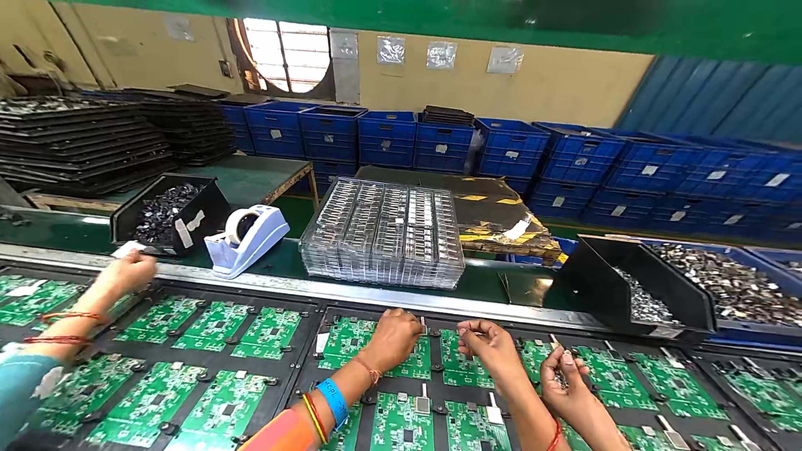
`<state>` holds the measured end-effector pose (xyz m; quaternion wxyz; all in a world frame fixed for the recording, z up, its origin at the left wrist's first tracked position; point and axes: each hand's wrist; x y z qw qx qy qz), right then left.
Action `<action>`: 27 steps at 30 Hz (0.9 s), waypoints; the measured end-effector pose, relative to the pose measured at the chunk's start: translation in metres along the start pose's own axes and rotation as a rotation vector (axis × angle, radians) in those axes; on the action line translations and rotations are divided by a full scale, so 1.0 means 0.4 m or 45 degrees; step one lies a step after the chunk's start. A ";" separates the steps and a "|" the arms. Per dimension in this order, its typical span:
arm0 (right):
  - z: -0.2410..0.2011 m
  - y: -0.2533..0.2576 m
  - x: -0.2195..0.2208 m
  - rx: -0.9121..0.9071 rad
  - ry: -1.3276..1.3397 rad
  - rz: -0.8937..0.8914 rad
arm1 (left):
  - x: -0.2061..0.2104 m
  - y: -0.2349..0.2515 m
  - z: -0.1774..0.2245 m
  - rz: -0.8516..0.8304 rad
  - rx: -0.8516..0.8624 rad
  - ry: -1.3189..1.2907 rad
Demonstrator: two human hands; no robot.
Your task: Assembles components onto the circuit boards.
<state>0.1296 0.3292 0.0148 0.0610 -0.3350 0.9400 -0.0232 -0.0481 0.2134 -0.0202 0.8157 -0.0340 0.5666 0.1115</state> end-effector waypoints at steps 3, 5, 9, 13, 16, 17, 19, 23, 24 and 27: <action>0.001 0.001 0.000 -0.007 -0.005 -0.009 | 0.008 0.004 0.005 0.009 0.021 0.049; 0.004 0.001 -0.001 -0.008 -0.027 -0.021 | 0.008 0.012 0.006 -0.008 0.028 0.028; 0.007 0.004 -0.005 -0.023 -0.081 -0.021 | 0.001 0.023 0.011 -0.039 0.045 0.023; 0.005 0.000 -0.008 -0.009 -0.076 -0.002 | 0.009 0.027 0.019 -0.059 0.089 0.071; -0.001 0.000 -0.010 -0.013 -0.068 0.004 | 0.005 0.033 0.032 -0.063 0.050 0.059; -0.001 0.000 -0.010 -0.020 -0.064 0.008 | 0.000 0.034 0.041 -0.092 0.012 0.052; -0.003 0.000 -0.010 -0.026 -0.059 0.018 | -0.016 0.038 0.059 -0.207 -0.049 0.079; 0.003 0.000 -0.013 -0.066 -0.102 0.012 | -0.086 0.083 0.075 -0.357 0.009 0.059; 0.007 0.001 -0.017 -0.095 -0.126 0.007 | -0.111 0.104 0.077 -0.262 0.040 0.039; 0.012 0.000 -0.022 -0.189 -0.221 0.026 | -0.199 0.190 0.082 0.151 0.089 0.083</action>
Point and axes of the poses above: each hand's wrist, its own y-axis towards the middle knuckle, its own x-axis out of the palm, z = x × y, and after that the axes turned 2 degrees about y, right-handed
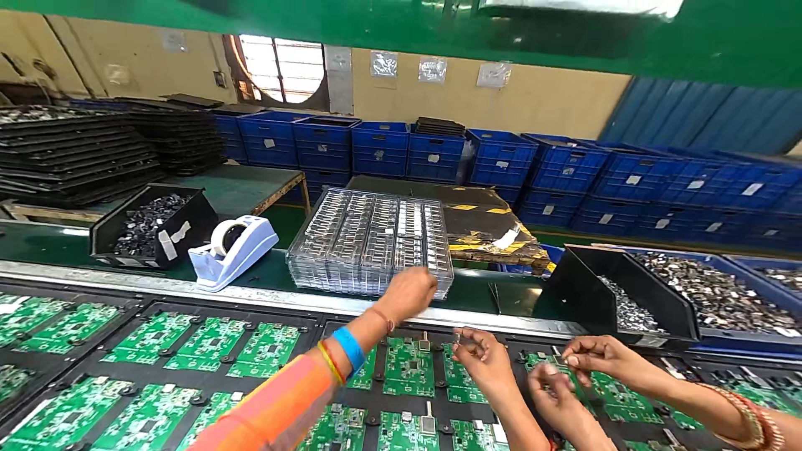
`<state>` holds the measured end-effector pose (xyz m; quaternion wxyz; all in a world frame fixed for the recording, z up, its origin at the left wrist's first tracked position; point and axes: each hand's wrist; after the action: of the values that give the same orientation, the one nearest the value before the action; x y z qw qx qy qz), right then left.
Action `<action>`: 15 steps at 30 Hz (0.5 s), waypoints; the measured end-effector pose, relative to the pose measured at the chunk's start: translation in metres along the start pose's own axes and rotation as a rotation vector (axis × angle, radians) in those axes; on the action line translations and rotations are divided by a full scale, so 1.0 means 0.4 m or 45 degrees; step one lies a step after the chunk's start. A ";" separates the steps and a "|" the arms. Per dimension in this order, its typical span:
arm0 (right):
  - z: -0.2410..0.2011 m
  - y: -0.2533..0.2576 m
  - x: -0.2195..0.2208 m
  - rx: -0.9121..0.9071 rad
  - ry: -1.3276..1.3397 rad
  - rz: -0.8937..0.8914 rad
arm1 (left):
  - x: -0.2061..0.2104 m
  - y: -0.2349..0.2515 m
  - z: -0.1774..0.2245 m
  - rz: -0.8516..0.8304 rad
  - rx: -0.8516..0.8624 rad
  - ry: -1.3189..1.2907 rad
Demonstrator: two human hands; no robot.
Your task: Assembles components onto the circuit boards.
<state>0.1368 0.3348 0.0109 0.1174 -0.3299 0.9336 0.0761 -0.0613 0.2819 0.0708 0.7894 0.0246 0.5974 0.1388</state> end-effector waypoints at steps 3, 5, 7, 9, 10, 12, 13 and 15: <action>0.002 -0.001 -0.004 -0.033 -0.101 0.006 | -0.037 0.129 -0.040 -0.006 -0.099 0.097; 0.006 0.001 -0.004 -0.042 -0.172 -0.013 | -0.046 0.195 -0.061 -0.178 -0.169 0.146; 0.004 -0.004 0.003 -0.021 -0.222 -0.051 | -0.062 0.234 -0.061 -0.333 -0.230 0.162; -0.005 -0.012 0.016 -0.006 -0.276 -0.093 | -0.078 0.253 -0.045 -0.413 -0.267 0.200; -0.008 -0.016 0.022 -0.015 -0.311 -0.116 | -0.084 0.259 -0.037 -0.445 -0.269 0.237; -0.013 -0.022 0.034 -0.037 -0.371 -0.171 | -0.094 0.270 -0.030 -0.486 -0.259 0.289; -0.017 -0.026 0.041 -0.045 -0.392 -0.194 | -0.097 0.275 -0.031 -0.499 -0.245 0.306; -0.024 -0.035 0.055 -0.067 -0.414 -0.225 | -0.102 0.279 -0.035 -0.495 -0.214 0.306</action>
<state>0.1275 0.3089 0.0133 0.2642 -0.3971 0.8674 0.1420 -0.1061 0.3771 0.1280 0.7239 -0.1734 0.6668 0.0353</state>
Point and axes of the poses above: each hand's wrist, its own y-axis towards the middle knuckle, its own x-axis out of the palm, z = x × y, and after that the axes turned 2 degrees about y, right-handed
